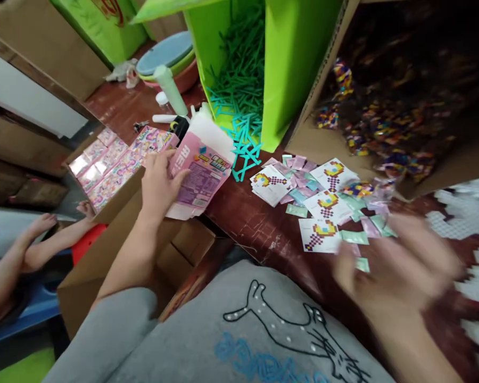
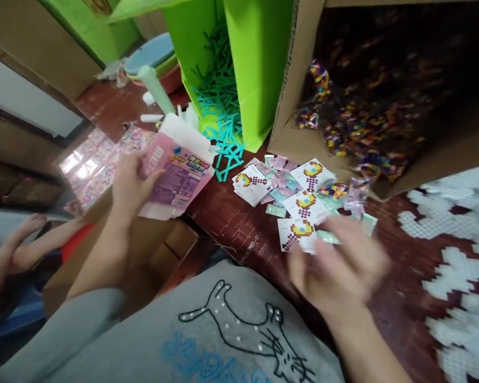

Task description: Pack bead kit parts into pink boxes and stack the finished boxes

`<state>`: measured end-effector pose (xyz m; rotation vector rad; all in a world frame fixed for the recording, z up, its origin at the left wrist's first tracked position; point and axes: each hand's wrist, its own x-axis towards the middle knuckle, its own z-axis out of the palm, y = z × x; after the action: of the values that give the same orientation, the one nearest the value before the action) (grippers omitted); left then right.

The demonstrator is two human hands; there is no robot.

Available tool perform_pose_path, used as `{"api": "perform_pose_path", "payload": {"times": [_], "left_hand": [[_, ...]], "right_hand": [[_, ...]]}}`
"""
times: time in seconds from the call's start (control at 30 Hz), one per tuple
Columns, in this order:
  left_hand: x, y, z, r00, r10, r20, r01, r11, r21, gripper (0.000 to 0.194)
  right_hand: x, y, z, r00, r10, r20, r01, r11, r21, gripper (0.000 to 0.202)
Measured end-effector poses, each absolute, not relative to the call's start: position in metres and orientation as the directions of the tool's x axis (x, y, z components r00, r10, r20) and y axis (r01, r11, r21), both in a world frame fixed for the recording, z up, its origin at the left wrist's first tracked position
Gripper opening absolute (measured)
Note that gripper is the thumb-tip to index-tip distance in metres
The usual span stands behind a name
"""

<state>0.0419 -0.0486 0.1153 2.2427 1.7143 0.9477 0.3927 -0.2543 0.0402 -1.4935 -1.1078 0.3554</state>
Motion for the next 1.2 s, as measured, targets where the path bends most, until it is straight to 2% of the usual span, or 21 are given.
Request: {"api": "perform_pose_path", "payload": {"times": [0.07, 0.1, 0.13, 0.2, 0.27, 0.33, 0.37, 0.47, 0.5, 0.57, 0.63, 0.7, 0.77, 0.8, 0.83, 0.9, 0.97, 1.0, 1.1, 1.2], "left_hand": [[0.058, -0.077, 0.114, 0.256, 0.893, 0.371, 0.672, -0.44, 0.596, 0.06], [0.068, -0.09, 0.108, 0.303, 0.887, 0.348, 0.58, -0.462, 0.671, 0.062], [0.079, -0.101, 0.098, 0.336, 0.883, 0.328, 0.494, -0.461, 0.737, 0.064], [0.102, -0.118, 0.075, 0.359, 0.877, 0.319, 0.364, -0.447, 0.817, 0.068], [0.121, -0.128, 0.055, 0.387, 0.859, 0.336, 0.304, -0.463, 0.832, 0.078], [0.136, -0.133, 0.043, 0.494, 0.811, 0.312, 0.265, -0.483, 0.835, 0.089], [0.143, -0.135, 0.041, 0.57, 0.777, 0.267, 0.245, -0.471, 0.847, 0.088], [0.162, -0.136, 0.042, 0.758, 0.645, 0.091, 0.178, -0.34, 0.924, 0.052], [0.167, -0.135, 0.042, 0.771, 0.634, 0.05, 0.162, -0.271, 0.949, 0.042], [0.177, -0.132, 0.037, 0.725, 0.689, 0.006, 0.126, -0.14, 0.982, 0.038], [0.184, -0.127, 0.025, 0.644, 0.765, 0.001, 0.08, -0.068, 0.994, 0.051], [0.188, -0.122, 0.011, 0.637, 0.769, 0.051, 0.014, -0.078, 0.997, 0.082], [0.189, -0.117, -0.001, 0.689, 0.714, 0.124, -0.052, -0.122, 0.991, 0.114], [0.188, -0.116, -0.005, 0.718, 0.68, 0.148, -0.074, -0.136, 0.988, 0.118], [0.187, -0.114, -0.006, 0.746, 0.647, 0.155, -0.083, -0.141, 0.987, 0.113], [0.187, -0.111, -0.005, 0.785, 0.602, 0.144, -0.071, -0.144, 0.987, 0.08], [0.189, -0.109, 0.001, 0.779, 0.614, 0.126, -0.012, -0.186, 0.982, 0.042], [0.191, -0.108, 0.004, 0.752, 0.647, 0.125, 0.026, -0.218, 0.976, 0.036], [0.201, -0.106, 0.012, 0.616, 0.776, 0.138, 0.084, -0.24, 0.967, 0.039], [0.208, -0.103, 0.019, 0.596, 0.794, 0.123, 0.043, -0.184, 0.982, 0.054]], "right_hand": [[0.373, -0.237, 0.05, 0.195, 0.767, 0.611, 0.53, 0.442, -0.723, 0.048], [0.363, -0.222, 0.053, 0.071, 0.741, 0.667, 0.541, 0.533, -0.65, 0.054], [0.354, -0.206, 0.055, 0.036, 0.752, 0.658, 0.548, 0.536, -0.642, 0.056], [0.344, -0.18, 0.056, 0.095, 0.755, 0.649, 0.586, 0.484, -0.649, 0.049], [0.347, -0.172, 0.058, 0.139, 0.746, 0.651, 0.6, 0.459, -0.655, 0.041], [0.358, -0.181, 0.064, 0.124, 0.758, 0.64, 0.568, 0.475, -0.672, 0.036], [0.365, -0.19, 0.068, 0.105, 0.769, 0.63, 0.545, 0.485, -0.684, 0.034], [0.386, -0.217, 0.078, 0.05, 0.79, 0.611, 0.53, 0.497, -0.687, 0.029], [0.393, -0.224, 0.078, 0.056, 0.791, 0.61, 0.549, 0.486, -0.68, 0.03], [0.406, -0.235, 0.071, 0.152, 0.79, 0.595, 0.596, 0.407, -0.692, 0.037], [0.419, -0.241, 0.054, 0.301, 0.799, 0.521, 0.573, 0.285, -0.769, 0.06], [0.429, -0.244, 0.032, 0.366, 0.849, 0.38, 0.429, 0.209, -0.879, 0.082], [0.436, -0.247, 0.012, 0.304, 0.923, 0.238, 0.234, 0.17, -0.957, 0.084], [0.439, -0.249, 0.005, 0.257, 0.948, 0.187, 0.157, 0.15, -0.976, 0.08], [0.442, -0.252, 0.001, 0.217, 0.964, 0.152, 0.109, 0.131, -0.985, 0.075], [0.448, -0.257, 0.0, 0.17, 0.978, 0.12, 0.088, 0.106, -0.99, 0.058], [0.454, -0.26, 0.005, 0.173, 0.975, 0.136, 0.152, 0.11, -0.982, 0.035], [0.457, -0.259, 0.007, 0.199, 0.966, 0.167, 0.204, 0.126, -0.971, 0.026], [0.46, -0.255, 0.011, 0.324, 0.899, 0.293, 0.3, 0.196, -0.933, 0.019], [0.46, -0.249, 0.013, 0.34, 0.875, 0.345, 0.261, 0.265, -0.928, 0.038]]}}
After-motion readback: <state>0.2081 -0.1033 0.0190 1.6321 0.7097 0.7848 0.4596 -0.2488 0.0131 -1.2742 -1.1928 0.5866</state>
